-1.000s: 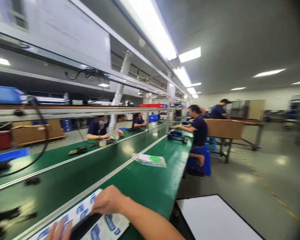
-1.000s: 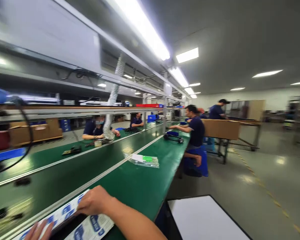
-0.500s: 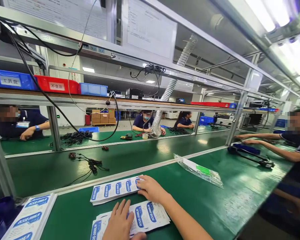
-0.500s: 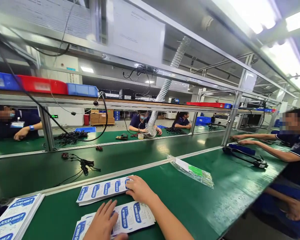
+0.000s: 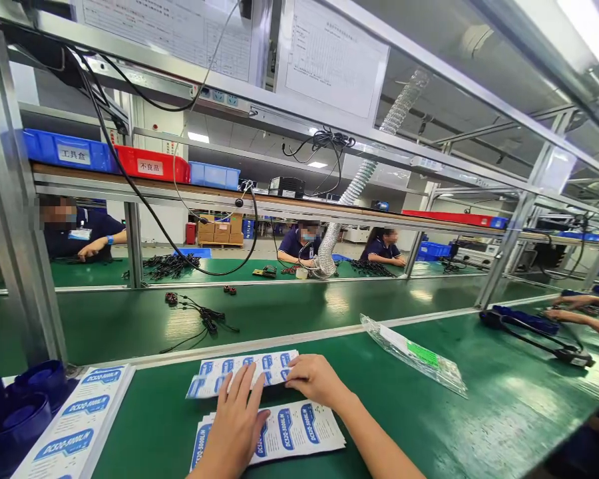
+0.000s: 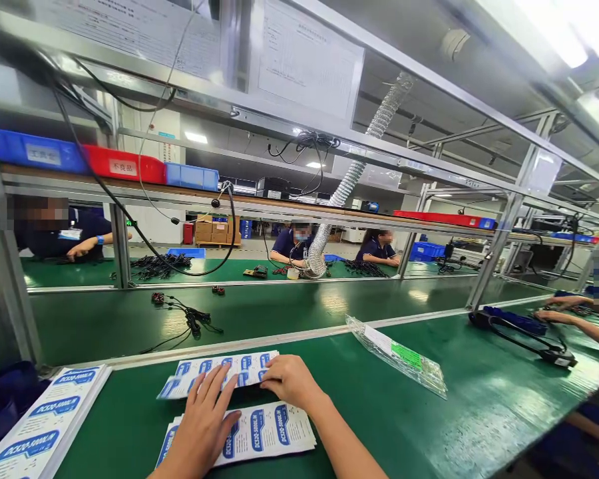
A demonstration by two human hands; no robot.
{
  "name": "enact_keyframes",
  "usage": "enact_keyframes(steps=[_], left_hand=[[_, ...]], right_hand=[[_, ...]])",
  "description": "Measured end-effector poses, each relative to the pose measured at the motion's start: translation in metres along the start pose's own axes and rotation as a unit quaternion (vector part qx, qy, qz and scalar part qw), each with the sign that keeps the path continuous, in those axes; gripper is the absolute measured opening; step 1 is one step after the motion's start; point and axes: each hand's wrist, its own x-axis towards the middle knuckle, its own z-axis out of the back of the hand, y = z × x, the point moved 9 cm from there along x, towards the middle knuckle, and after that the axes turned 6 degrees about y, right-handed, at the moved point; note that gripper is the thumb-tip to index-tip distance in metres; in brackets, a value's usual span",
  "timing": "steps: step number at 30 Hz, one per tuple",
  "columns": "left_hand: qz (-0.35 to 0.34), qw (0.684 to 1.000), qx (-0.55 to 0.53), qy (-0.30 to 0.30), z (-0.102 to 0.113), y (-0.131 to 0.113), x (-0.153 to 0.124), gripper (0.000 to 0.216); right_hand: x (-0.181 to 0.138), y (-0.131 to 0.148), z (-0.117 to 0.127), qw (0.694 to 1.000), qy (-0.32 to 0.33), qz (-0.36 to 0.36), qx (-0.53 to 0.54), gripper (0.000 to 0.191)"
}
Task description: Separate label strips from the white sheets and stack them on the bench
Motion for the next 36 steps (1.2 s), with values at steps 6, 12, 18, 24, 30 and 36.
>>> enact_keyframes(steps=[6,12,18,24,30,36], left_hand=[[-0.011,0.983,-0.053,0.173,-0.039,-0.011,-0.008,0.027],[0.039,0.928,-0.067,0.363,-0.066,-0.043,-0.027,0.031],[0.075,0.908,-0.103,0.398,-0.06,-0.046,-0.025,0.043],[0.043,0.975,-0.042,0.212,-0.024,-0.028,-0.006,0.039],[0.016,0.998,0.046,0.05,-0.011,0.006,-0.001,0.048],[0.032,0.966,-0.074,0.245,-0.054,-0.019,-0.016,0.025]], right_hand=[[-0.009,-0.011,0.002,0.983,0.0,-0.054,0.178,0.025],[-0.004,-0.024,-0.017,0.99,0.052,-0.115,0.059,0.056],[0.002,-0.01,-0.016,0.996,0.065,-0.039,-0.039,0.019],[0.005,-0.007,-0.011,0.996,0.026,-0.018,-0.079,0.029],[-0.006,-0.004,0.004,0.991,0.025,-0.042,0.127,0.013],[-0.01,-0.016,0.007,0.967,0.008,-0.086,0.238,0.035]])
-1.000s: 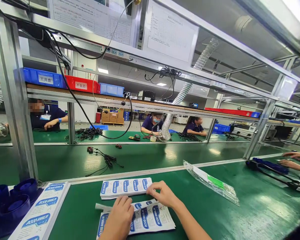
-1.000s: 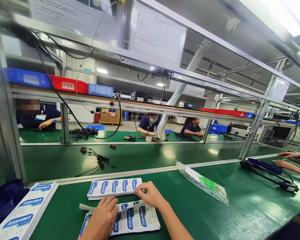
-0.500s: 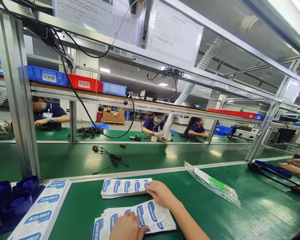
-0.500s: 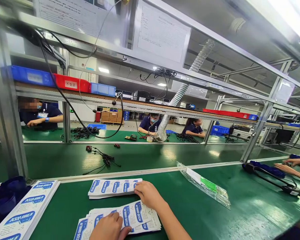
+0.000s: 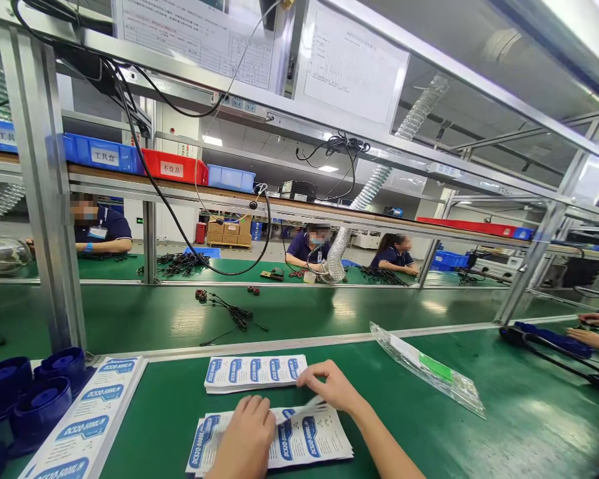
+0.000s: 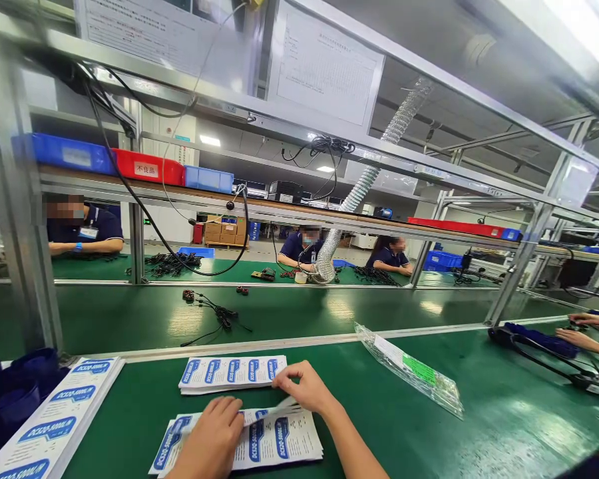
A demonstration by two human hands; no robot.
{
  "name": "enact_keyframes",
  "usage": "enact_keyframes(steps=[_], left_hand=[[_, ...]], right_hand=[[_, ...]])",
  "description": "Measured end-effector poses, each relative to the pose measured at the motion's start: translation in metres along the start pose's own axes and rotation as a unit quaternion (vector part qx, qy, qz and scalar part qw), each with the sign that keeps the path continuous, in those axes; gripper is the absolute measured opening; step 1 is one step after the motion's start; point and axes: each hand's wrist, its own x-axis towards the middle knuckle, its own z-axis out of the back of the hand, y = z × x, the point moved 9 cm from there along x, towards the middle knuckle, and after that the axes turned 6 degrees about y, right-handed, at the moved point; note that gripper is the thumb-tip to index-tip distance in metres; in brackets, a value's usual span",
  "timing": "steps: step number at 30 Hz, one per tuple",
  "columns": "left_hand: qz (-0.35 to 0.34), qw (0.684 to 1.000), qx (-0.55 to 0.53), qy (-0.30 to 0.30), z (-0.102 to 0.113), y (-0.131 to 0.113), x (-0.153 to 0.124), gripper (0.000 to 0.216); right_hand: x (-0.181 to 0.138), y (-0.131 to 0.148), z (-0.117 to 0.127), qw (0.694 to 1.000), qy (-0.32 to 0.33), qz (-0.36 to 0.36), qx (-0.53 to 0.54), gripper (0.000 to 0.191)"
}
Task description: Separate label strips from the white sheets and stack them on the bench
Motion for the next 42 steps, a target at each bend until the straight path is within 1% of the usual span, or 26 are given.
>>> enact_keyframes(steps=[2,3,5,7,9,12,13,15,17,19,20,21,23,25,27,30,31,32,33,34,35,36,37,38,40,42], left_hand=[[0.017,0.997,-0.031,0.066,-0.02,-0.009,-0.003,0.028],[0.019,0.995,-0.044,0.088,-0.028,-0.012,-0.004,0.037],[0.009,0.992,-0.063,0.113,-0.035,-0.016,-0.007,0.064],[-0.003,0.989,-0.075,0.125,-0.032,-0.016,-0.008,0.081],[0.0,0.987,-0.083,0.139,-0.025,-0.013,-0.009,0.083],[0.002,0.985,-0.087,0.149,-0.013,-0.012,-0.009,0.078],[-0.001,0.985,-0.087,0.146,-0.01,-0.013,-0.01,0.078],[-0.015,0.991,-0.079,0.107,0.0,-0.015,-0.01,0.074],[-0.024,0.999,-0.046,0.008,0.017,-0.015,-0.01,0.055],[-0.024,0.994,0.015,-0.109,0.036,-0.013,-0.013,0.036],[-0.02,0.987,0.047,-0.155,0.043,-0.011,-0.015,0.035],[-0.015,0.98,0.076,-0.186,0.048,-0.009,-0.015,0.041],[-0.007,0.971,0.113,-0.211,0.052,-0.002,-0.013,0.053],[-0.011,0.975,0.114,-0.188,0.05,0.005,-0.008,0.052],[-0.011,0.99,0.08,-0.119,0.042,0.009,-0.002,0.043],[0.018,0.999,0.015,0.027,0.021,0.007,0.001,0.042],[0.025,0.997,-0.002,0.067,0.015,0.003,-0.001,0.041],[0.027,0.995,-0.019,0.097,0.01,-0.002,-0.003,0.038],[0.023,0.992,-0.038,0.116,0.007,-0.008,-0.005,0.035],[0.016,0.99,-0.058,0.128,0.005,-0.013,-0.007,0.04],[0.008,0.988,-0.076,0.134,0.004,-0.017,-0.008,0.053],[0.002,0.986,-0.091,0.138,0.003,-0.019,-0.009,0.067],[0.0,0.984,-0.102,0.143,0.002,-0.019,-0.009,0.079],[-0.002,0.983,-0.108,0.146,0.001,-0.019,-0.009,0.084],[0.0,0.984,-0.106,0.14,0.001,-0.016,-0.008,0.081],[-0.007,0.988,-0.09,0.122,0.002,-0.015,-0.004,0.073]], right_hand=[[0.002,-0.004,0.006,0.999,-0.041,0.002,-0.017,0.037],[0.003,-0.006,0.005,0.998,-0.046,-0.001,-0.035,0.037],[0.004,-0.01,-0.002,0.995,-0.025,-0.016,-0.09,0.041],[0.005,-0.013,-0.01,0.986,-0.005,-0.036,-0.163,0.048],[0.008,-0.013,-0.017,0.971,0.009,-0.045,-0.236,0.046],[0.013,-0.008,-0.026,0.95,0.027,-0.033,-0.31,0.019],[0.015,-0.006,-0.027,0.946,0.031,-0.025,-0.322,0.014],[0.016,-0.003,-0.027,0.943,0.035,-0.004,-0.33,0.017],[0.015,-0.001,-0.024,0.944,0.03,0.02,-0.327,0.021],[0.012,0.001,-0.019,0.945,0.016,0.035,-0.324,0.022],[0.011,0.002,-0.016,0.946,0.006,0.039,-0.321,0.021],[0.009,0.005,-0.013,0.949,-0.003,0.043,-0.312,0.02],[0.006,0.011,-0.011,0.961,0.001,0.055,-0.27,0.02],[0.002,0.017,-0.013,0.977,0.027,0.066,-0.203,0.017],[-0.001,0.02,-0.013,0.987,0.05,0.066,-0.136,0.019],[-0.002,0.015,-0.009,0.997,0.051,0.055,-0.029,0.054],[-0.002,0.011,-0.006,0.998,0.039,0.048,0.0,0.064],[-0.001,0.006,-0.001,0.999,0.015,0.04,0.012,0.07],[0.0,0.001,0.003,1.0,-0.014,0.028,0.002,0.069],[0.0,-0.003,0.006,0.999,-0.038,0.016,-0.032,0.063],[0.002,-0.006,0.006,0.996,-0.051,0.005,-0.079,0.054],[0.004,-0.008,0.003,0.991,-0.046,-0.004,-0.129,0.048],[0.007,-0.009,-0.003,0.984,-0.027,-0.011,-0.174,0.048],[0.009,-0.01,-0.01,0.978,-0.001,-0.013,-0.21,0.048],[0.013,-0.012,-0.021,0.965,0.038,-0.007,-0.26,0.04],[0.013,-0.015,-0.023,0.954,0.045,0.008,-0.297,0.03]])
